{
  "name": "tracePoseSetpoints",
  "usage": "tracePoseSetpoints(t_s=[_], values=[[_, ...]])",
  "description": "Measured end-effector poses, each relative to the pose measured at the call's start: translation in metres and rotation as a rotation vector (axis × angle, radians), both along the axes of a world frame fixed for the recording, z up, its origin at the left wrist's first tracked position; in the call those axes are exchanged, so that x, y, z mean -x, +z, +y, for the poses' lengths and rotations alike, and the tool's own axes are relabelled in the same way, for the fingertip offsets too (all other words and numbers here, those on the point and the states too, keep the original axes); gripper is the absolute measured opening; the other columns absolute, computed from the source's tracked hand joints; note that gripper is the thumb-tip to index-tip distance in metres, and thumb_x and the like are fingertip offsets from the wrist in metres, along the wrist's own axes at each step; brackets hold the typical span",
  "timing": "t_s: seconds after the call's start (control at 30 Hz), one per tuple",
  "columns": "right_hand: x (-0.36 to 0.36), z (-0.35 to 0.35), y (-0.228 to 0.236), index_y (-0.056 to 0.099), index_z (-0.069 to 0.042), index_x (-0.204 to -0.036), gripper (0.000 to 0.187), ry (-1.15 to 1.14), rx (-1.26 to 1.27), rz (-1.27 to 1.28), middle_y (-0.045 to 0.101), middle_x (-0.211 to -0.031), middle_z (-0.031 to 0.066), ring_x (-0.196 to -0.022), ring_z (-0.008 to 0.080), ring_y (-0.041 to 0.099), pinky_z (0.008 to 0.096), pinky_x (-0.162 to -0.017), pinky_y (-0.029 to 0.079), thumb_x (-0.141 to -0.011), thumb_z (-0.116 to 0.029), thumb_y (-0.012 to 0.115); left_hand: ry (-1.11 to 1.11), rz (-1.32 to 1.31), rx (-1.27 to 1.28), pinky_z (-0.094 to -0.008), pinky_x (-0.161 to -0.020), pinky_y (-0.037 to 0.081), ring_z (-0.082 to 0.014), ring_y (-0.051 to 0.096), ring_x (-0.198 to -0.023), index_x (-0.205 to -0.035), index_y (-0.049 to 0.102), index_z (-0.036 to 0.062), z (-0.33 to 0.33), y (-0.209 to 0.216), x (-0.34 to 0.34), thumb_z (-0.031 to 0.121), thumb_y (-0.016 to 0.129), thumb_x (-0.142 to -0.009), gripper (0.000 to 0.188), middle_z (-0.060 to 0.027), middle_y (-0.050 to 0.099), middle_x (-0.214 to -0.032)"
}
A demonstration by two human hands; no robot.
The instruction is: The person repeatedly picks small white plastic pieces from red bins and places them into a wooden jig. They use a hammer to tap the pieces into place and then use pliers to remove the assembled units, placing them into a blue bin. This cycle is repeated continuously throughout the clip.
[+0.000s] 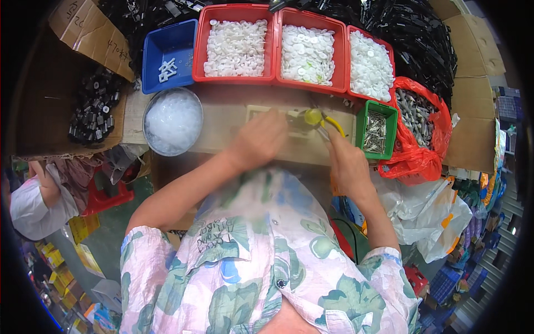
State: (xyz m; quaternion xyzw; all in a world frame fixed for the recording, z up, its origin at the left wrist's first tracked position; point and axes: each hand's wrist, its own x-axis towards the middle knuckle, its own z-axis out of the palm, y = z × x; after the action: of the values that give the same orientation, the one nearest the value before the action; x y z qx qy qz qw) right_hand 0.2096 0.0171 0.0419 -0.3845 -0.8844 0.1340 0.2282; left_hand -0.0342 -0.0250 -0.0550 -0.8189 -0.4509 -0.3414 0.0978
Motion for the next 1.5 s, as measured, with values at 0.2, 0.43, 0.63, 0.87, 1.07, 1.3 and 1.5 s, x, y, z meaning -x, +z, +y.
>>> tracePoseSetpoints(t_s=[0.2, 0.43, 0.63, 0.87, 1.07, 1.3, 1.5], values=[[0.006, -0.006, 0.007, 0.059, -0.001, -0.120, 0.025, -0.051, 0.006, 0.176, 0.066, -0.086, 0.0205, -0.075, 0.0409, 0.064, 0.0461, -0.062, 0.047, -0.096, -0.008, 0.059, 0.017, 0.015, 0.023, -0.0405, -0.088, 0.055, -0.0347, 0.067, -0.105, -0.098, 0.067, -0.0057, -0.001, 0.001, 0.001, 0.011, 0.062, -0.073, 0.030, -0.0193, 0.067, -0.109], [0.007, -0.009, 0.006, 0.059, -0.001, -0.122, 0.027, -0.065, 0.083, -0.007, 0.069, -0.094, 0.0219, -0.078, 0.0406, 0.067, 0.0464, -0.063, 0.050, -0.096, -0.007, 0.060, 0.036, 0.011, 0.017, -0.0398, -0.086, 0.056, -0.0333, 0.066, -0.105, -0.097, 0.067, -0.0055, 0.001, 0.006, -0.002, 0.009, 0.063, -0.073, 0.029, -0.0181, 0.067, -0.107], [0.007, -0.012, -0.012, 0.058, 0.001, -0.122, 0.028, -0.092, 0.260, -0.207, 0.066, -0.086, 0.0243, -0.076, 0.0441, 0.065, 0.0531, -0.066, 0.051, -0.098, -0.013, 0.059, 0.059, -0.002, 0.039, -0.0392, -0.086, 0.056, -0.0328, 0.066, -0.105, -0.097, 0.067, -0.0063, -0.002, 0.006, -0.005, 0.007, 0.066, -0.072, 0.028, -0.0177, 0.066, -0.110], [0.026, 0.001, 0.022, 0.055, 0.000, -0.133, 0.040, 0.062, -0.031, 0.175, 0.070, -0.097, 0.0217, -0.077, 0.0376, 0.068, 0.0439, -0.065, 0.051, -0.095, -0.008, 0.063, 0.154, -0.111, 0.084, -0.0394, -0.087, 0.055, -0.0349, 0.065, -0.104, -0.103, 0.067, -0.0090, -0.016, 0.012, -0.019, 0.002, 0.070, -0.076, 0.029, -0.0193, 0.065, -0.114], [0.050, 0.012, -0.011, 0.051, 0.000, -0.138, 0.047, 0.127, 0.243, -0.232, 0.071, -0.096, 0.0209, -0.074, 0.0362, 0.068, 0.0438, -0.063, 0.051, -0.093, -0.006, 0.065, 0.062, -0.123, 0.129, -0.0391, -0.088, 0.055, -0.0351, 0.065, -0.109, -0.106, 0.067, -0.0096, -0.024, 0.008, -0.027, 0.001, 0.068, -0.077, 0.031, -0.0201, 0.065, -0.118], [0.051, 0.011, -0.020, 0.056, -0.003, -0.134, 0.041, 0.158, 0.124, -0.090, 0.068, -0.084, 0.0171, -0.070, 0.0351, 0.067, 0.0451, -0.061, 0.051, -0.094, -0.010, 0.063, 0.021, -0.132, 0.092, -0.0382, -0.088, 0.057, -0.0356, 0.065, -0.110, -0.096, 0.069, -0.0092, -0.026, -0.005, -0.026, 0.000, 0.068, -0.075, 0.024, -0.0209, 0.066, -0.114], [0.054, 0.009, -0.006, 0.056, -0.004, -0.131, 0.038, 0.212, 0.052, -0.033, 0.067, -0.079, 0.0167, -0.068, 0.0351, 0.067, 0.0458, -0.058, 0.050, -0.095, -0.013, 0.063, 0.036, -0.125, 0.056, -0.0412, -0.095, 0.054, -0.0367, 0.065, -0.112, -0.107, 0.067, -0.0085, -0.027, -0.011, -0.025, 0.007, 0.059, -0.073, 0.039, -0.0233, 0.066, -0.118]])
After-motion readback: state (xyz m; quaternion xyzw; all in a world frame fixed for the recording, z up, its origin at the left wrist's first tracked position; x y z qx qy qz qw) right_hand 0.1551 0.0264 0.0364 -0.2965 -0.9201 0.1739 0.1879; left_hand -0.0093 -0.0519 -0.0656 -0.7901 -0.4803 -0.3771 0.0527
